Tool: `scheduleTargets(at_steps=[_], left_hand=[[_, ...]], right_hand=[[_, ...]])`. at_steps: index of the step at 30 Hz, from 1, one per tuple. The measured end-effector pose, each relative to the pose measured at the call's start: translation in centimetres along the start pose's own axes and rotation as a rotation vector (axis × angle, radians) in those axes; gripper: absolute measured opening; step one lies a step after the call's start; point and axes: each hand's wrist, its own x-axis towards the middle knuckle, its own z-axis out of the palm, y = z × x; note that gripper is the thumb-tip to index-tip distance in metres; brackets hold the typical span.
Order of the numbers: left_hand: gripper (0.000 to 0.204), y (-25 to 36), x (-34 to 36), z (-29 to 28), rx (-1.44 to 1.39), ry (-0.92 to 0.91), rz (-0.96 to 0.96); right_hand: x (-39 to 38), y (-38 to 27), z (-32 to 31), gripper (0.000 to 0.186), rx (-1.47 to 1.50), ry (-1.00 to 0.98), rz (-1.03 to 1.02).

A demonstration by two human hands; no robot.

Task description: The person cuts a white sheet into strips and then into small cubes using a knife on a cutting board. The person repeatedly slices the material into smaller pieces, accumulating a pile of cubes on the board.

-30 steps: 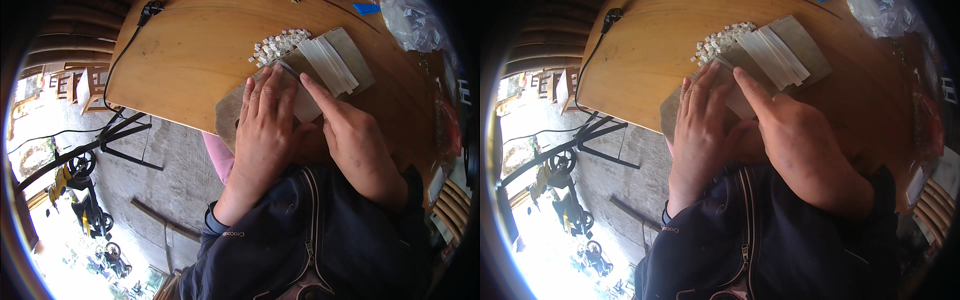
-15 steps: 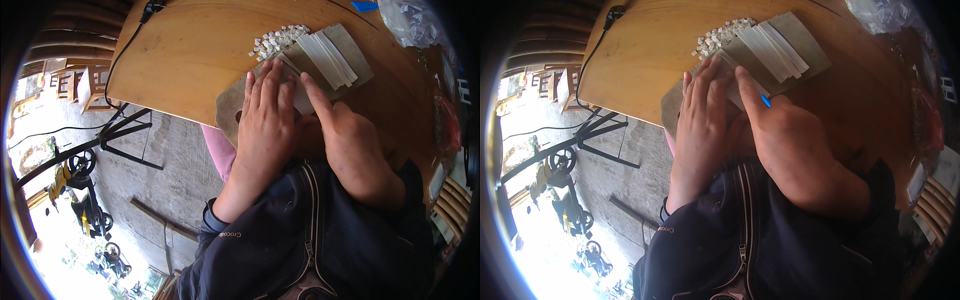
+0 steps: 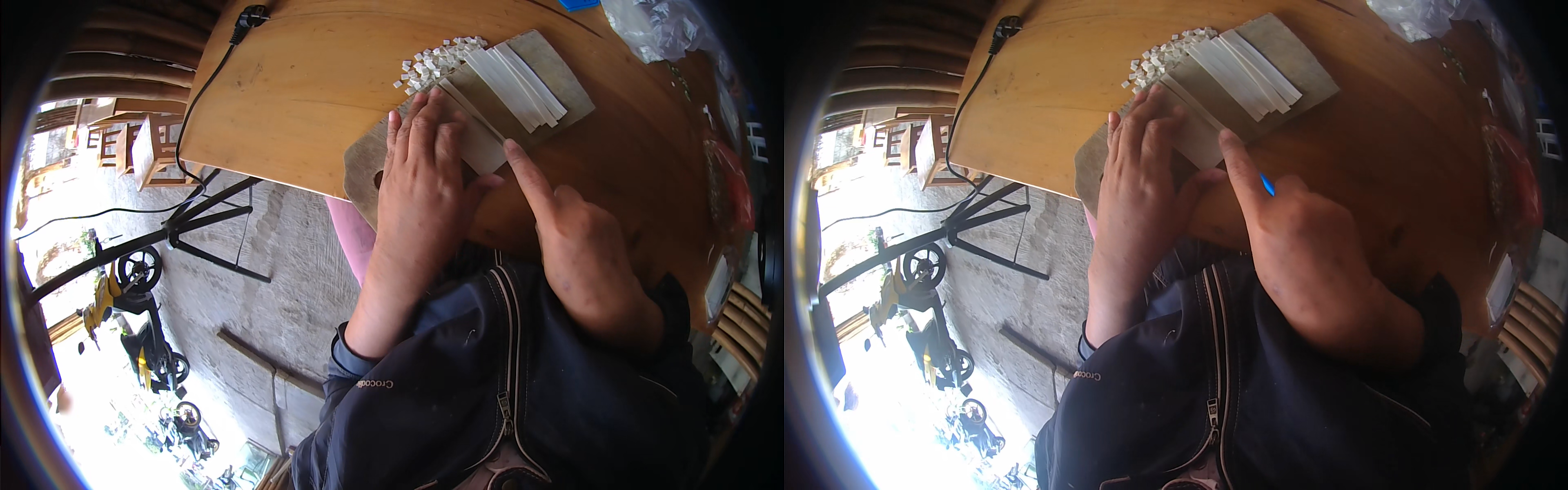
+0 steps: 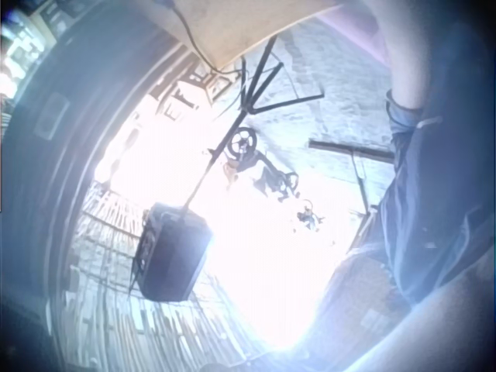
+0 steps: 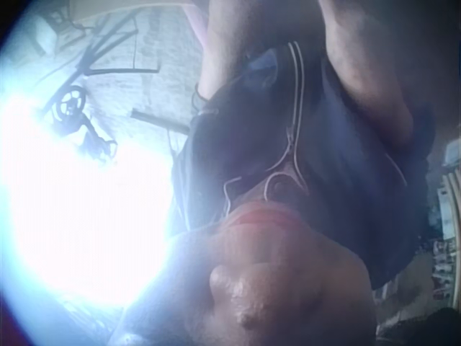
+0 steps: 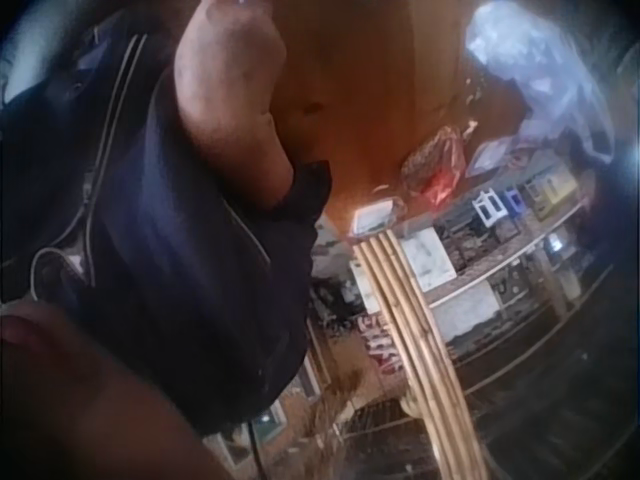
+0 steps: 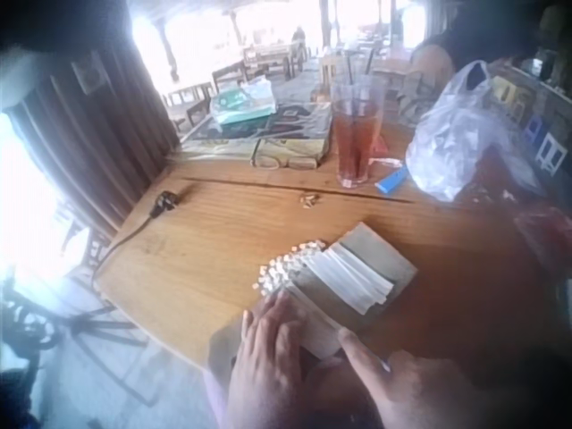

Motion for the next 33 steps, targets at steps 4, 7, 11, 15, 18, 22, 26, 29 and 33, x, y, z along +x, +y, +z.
scheduleTargets(at_steps=[4,7,11,15,18,22,26,29,33], left_hand=[[0.072,-0.1,0.0,-0.1,0.007,-0.008,0.0],[0.073,-0.1,-0.1,0.0,0.016,-0.01,0.002],[0.073,-0.1,0.0,0.0,0.006,-0.01,0.001],[0.072,0.1,-0.1,-0.1,0.008,-0.017,-0.009],[0.072,0.0,0.0,0.0,0.011,-0.017,-0.006],[0.071,0.0,0.0,-0.1,0.008,-0.017,0.0],[0.07,-0.2,-0.1,-0.1,0.016,-0.009,0.009],[0.07,-0.1,-0.1,-0.1,0.012,-0.01,0.011],[0.07,-0.2,0.0,-0.1,0.005,-0.014,0.007]], right_hand=[[-0.4,0.1,-0.1,0.074,-0.018,-0.02,0.013],[-0.6,0.3,-0.2,0.076,-0.012,-0.039,0.013],[-1.1,0.2,-0.3,0.075,0.045,-0.027,0.065],[-1.6,0.5,-0.3,0.075,0.07,-0.019,0.064],[-1.8,0.6,-0.3,0.074,0.089,-0.022,0.069],[-2.1,0.5,-0.5,0.075,0.072,-0.055,0.092],[-2.7,0.8,-0.4,0.077,0.118,-0.038,0.087],[-3.0,0.8,-0.7,0.077,0.11,-0.051,0.088],[-3.3,0.9,-1.2,0.08,0.116,-0.077,0.082]])
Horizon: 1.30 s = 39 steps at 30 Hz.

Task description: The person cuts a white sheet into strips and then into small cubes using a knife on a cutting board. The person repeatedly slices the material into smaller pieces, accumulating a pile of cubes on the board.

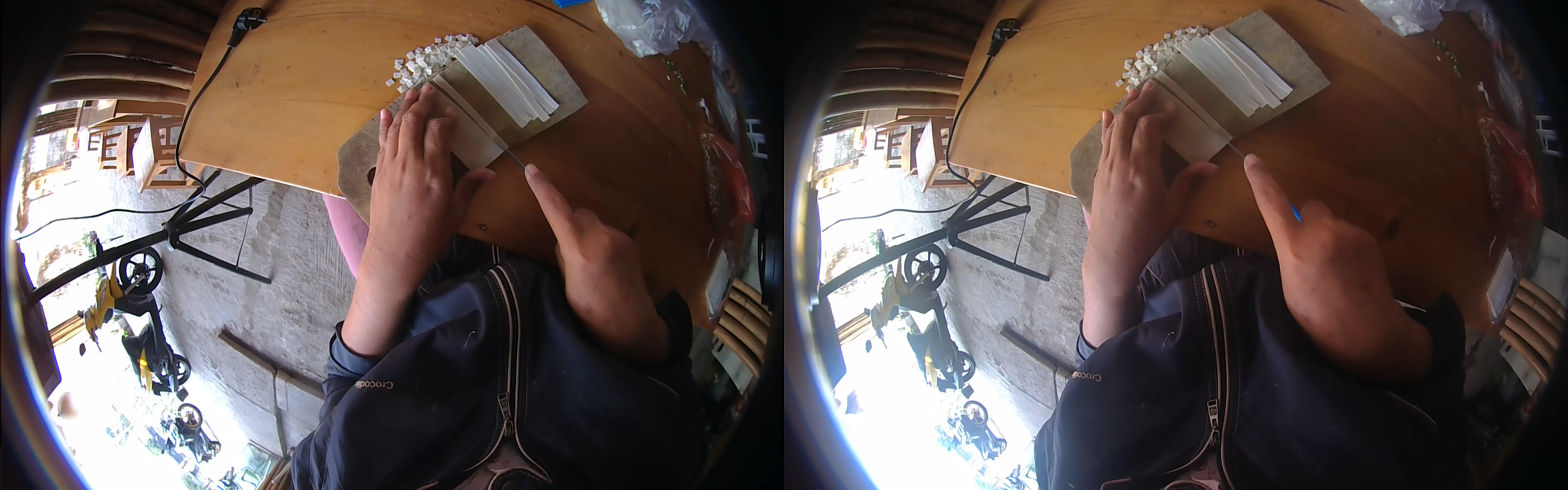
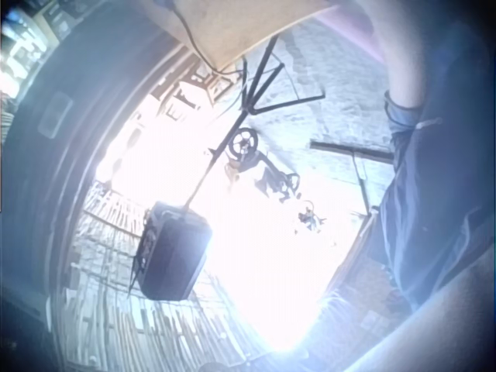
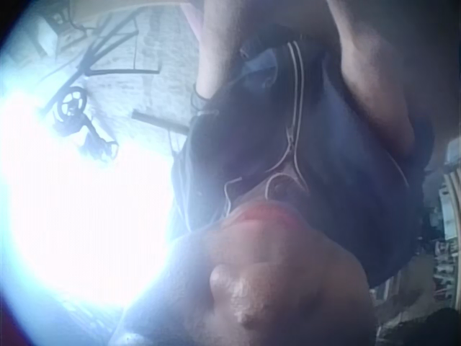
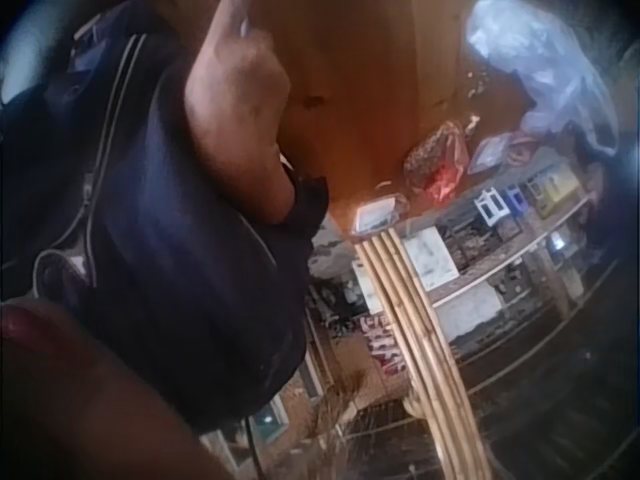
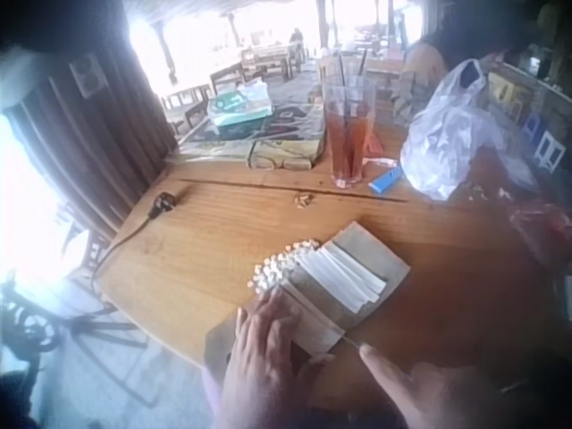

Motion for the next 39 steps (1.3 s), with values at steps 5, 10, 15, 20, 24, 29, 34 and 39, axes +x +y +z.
scheduleTargets(at_steps=[5,10,15,20,24,29,34,39], left_hand=[[0.071,0.0,0.0,0.1,0.001,0.01,0.002],[0.071,0.3,0.0,0.0,0.005,0.008,-0.017],[0.071,0.5,0.0,-0.1,0.0,-0.002,-0.029],[0.07,0.7,-0.1,-0.2,0.006,-0.017,-0.033],[0.07,0.9,-0.5,-0.5,0.068,-0.03,-0.046],[0.07,1.1,-0.8,-0.2,0.12,-0.015,-0.063],[0.07,1.0,-0.5,-0.4,0.084,-0.014,-0.068],[0.071,0.9,-0.5,-0.3,0.068,-0.013,-0.069]], right_hand=[[-0.5,0.4,-0.8,0.08,0.021,0.001,-0.007],[0.5,1.4,-3.5,0.062,0.351,0.091,0.022],[1.9,1.3,-3.0,0.06,0.267,0.138,0.004],[3.0,1.4,-1.4,0.063,0.307,0.084,-0.022],[3.5,2.1,-0.9,0.064,0.279,0.134,0.015],[5.0,0.9,-1.2,0.066,0.27,0.177,-0.084],[6.8,-0.1,-0.1,0.068,0.288,0.125,-0.134],[7.6,-0.6,0.6,0.068,0.304,0.124,-0.175]])
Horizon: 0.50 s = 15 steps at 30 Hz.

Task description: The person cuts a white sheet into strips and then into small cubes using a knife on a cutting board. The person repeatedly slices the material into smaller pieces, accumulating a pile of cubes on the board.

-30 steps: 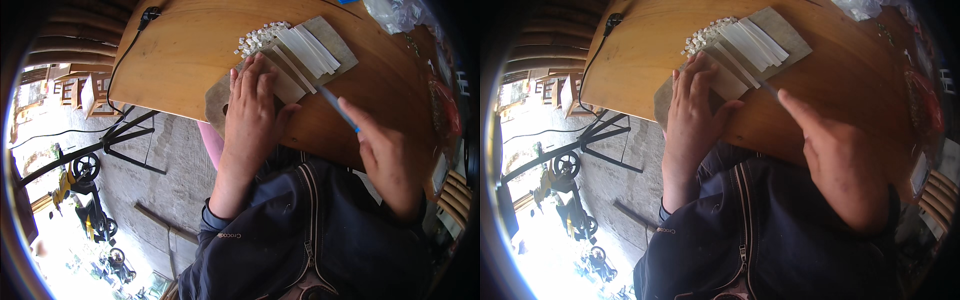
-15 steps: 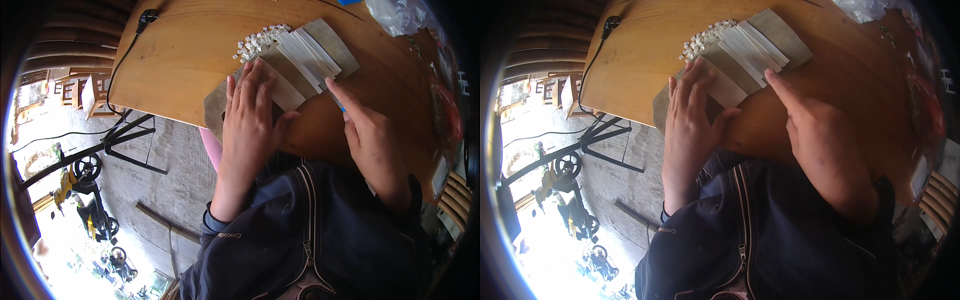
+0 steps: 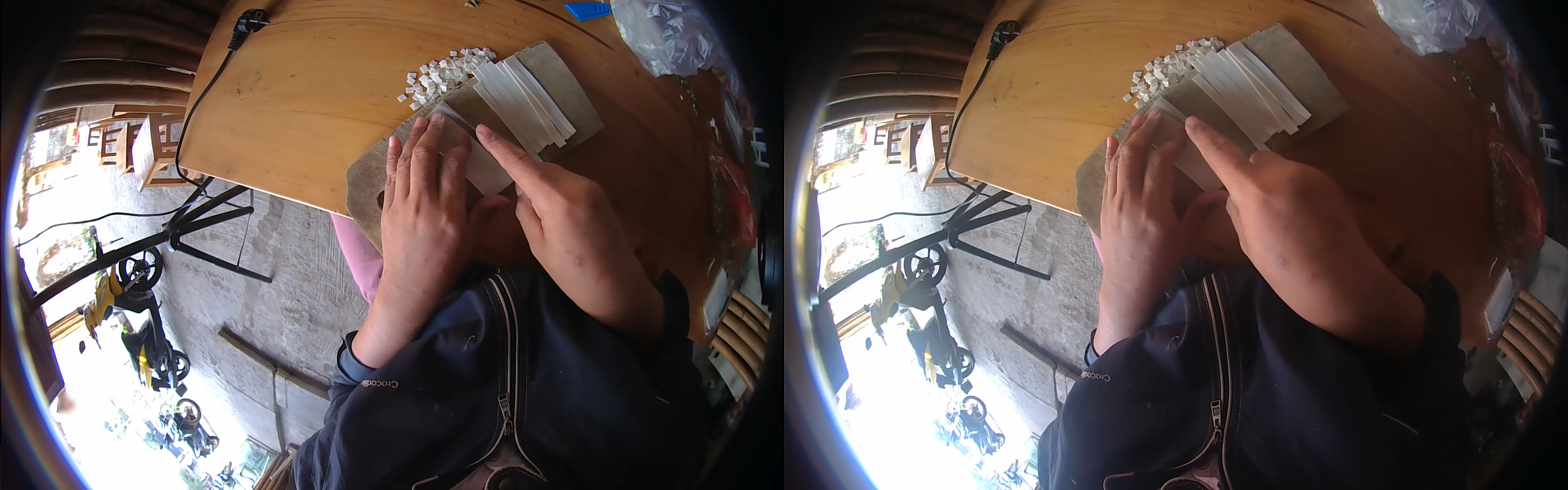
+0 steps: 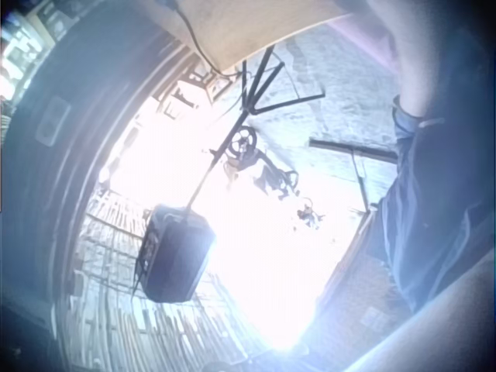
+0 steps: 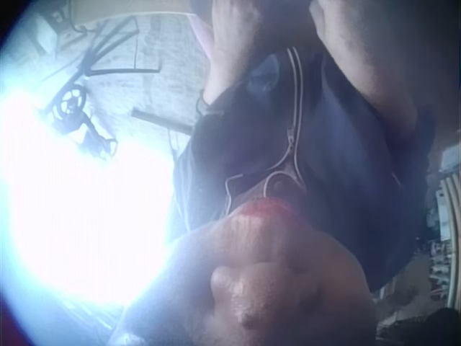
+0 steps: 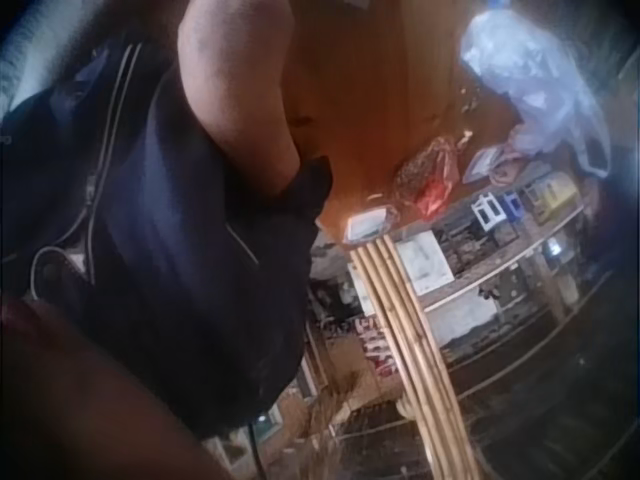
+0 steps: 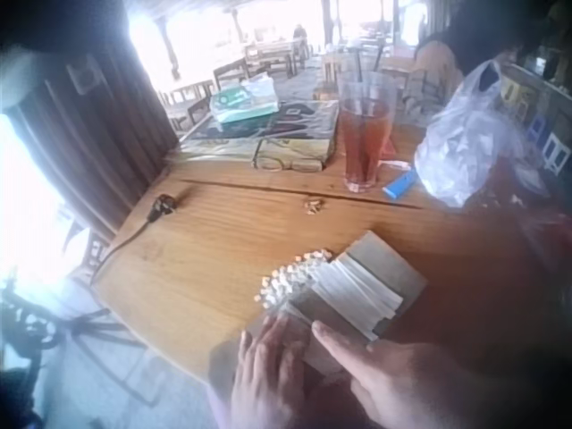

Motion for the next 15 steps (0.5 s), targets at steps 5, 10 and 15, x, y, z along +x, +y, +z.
scheduleTargets(at_steps=[5,10,15], left_hand=[[0.072,-0.2,0.1,0.0,-0.002,-0.005,0.009],[0.073,0.0,0.0,-0.1,-0.009,-0.019,0.003],[0.072,0.2,0.0,0.1,0.021,-0.006,0.003]], right_hand=[[0.2,-0.2,0.3,0.067,-0.021,0.005,-0.006],[0.2,-0.5,0.5,0.069,-0.083,-0.009,0.018],[0.1,-1.8,0.5,0.071,-0.217,-0.05,0.069]])
